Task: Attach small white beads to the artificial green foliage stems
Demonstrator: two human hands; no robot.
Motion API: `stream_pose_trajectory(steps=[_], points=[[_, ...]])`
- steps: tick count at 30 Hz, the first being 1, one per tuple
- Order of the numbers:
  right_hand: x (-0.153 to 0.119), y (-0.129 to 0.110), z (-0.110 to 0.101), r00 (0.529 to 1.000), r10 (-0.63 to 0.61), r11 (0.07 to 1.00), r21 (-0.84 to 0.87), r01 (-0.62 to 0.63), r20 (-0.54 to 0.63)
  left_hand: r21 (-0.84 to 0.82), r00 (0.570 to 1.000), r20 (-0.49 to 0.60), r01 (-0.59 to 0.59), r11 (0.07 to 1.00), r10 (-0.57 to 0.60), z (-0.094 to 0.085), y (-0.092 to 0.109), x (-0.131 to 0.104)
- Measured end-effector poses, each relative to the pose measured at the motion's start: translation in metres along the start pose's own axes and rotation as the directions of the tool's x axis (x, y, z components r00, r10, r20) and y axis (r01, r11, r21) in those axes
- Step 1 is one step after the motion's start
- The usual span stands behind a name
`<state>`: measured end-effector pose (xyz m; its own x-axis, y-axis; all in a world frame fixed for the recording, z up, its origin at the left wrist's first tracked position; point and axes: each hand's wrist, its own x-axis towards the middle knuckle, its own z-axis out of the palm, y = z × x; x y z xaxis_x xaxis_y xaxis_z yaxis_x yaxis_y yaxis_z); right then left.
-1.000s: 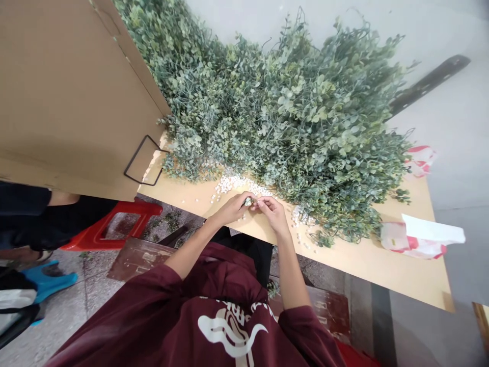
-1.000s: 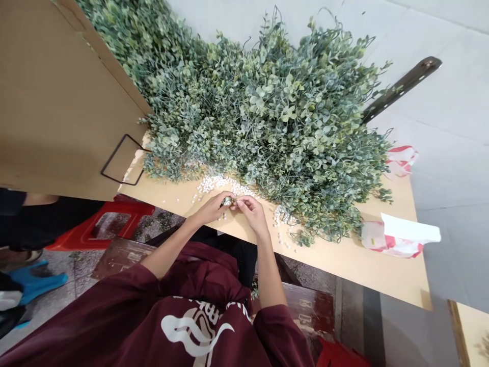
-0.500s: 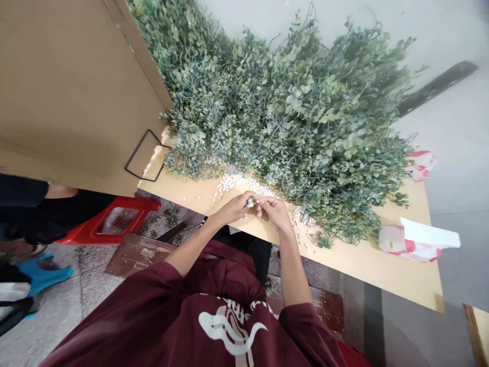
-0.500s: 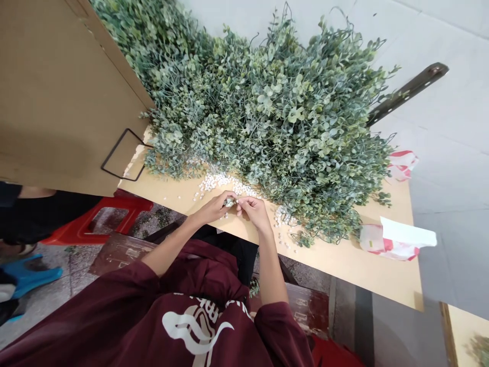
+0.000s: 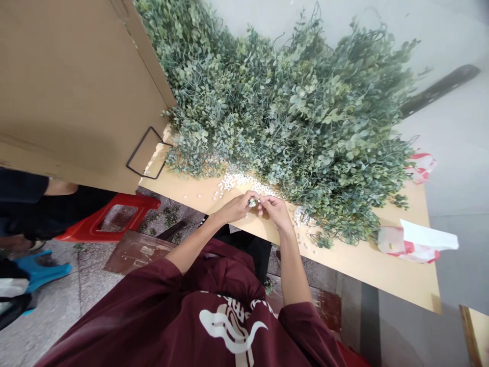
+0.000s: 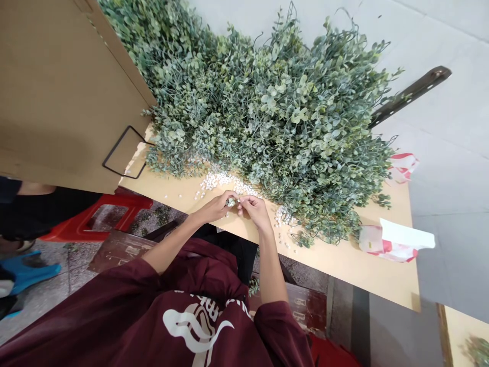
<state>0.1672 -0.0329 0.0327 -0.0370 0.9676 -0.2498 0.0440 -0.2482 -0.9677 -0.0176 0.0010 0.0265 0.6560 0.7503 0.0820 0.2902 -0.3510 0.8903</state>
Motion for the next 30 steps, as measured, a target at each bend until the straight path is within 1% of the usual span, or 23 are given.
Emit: stream_pose_trajectory(steps=[6, 16, 23, 26, 30], points=[[0.001, 0.001, 0.0, 1.0, -0.02, 0.999, 0.037, 0.02, 0.008, 0.025, 1.0, 0.01, -0.001, 1.0, 0.001, 0.0, 0.0, 0.0], [0.003, 0.003, -0.002, 0.999, -0.037, 0.999, 0.026, 0.036, 0.034, 0.017, 1.0, 0.015, 0.003, 1.0, -0.003, -0.001, 0.001, 0.0], [-0.001, -0.005, 0.003, 0.996, -0.046, 0.999, 0.018, 0.044, 0.074, -0.098, 1.0, -0.007, 0.002, 0.995, -0.003, -0.005, 0.0, -0.003], [-0.003, -0.006, 0.005, 0.995, -0.038, 0.998, 0.06, 0.033, 0.088, -0.142, 1.0, -0.018, -0.004, 0.99, 0.001, -0.008, 0.001, -0.003], [-0.002, -0.002, 0.007, 0.994, -0.005, 0.991, 0.135, -0.01, 0.111, -0.233, 0.999, -0.017, 0.024, 0.972, -0.028, -0.01, 0.001, -0.002]])
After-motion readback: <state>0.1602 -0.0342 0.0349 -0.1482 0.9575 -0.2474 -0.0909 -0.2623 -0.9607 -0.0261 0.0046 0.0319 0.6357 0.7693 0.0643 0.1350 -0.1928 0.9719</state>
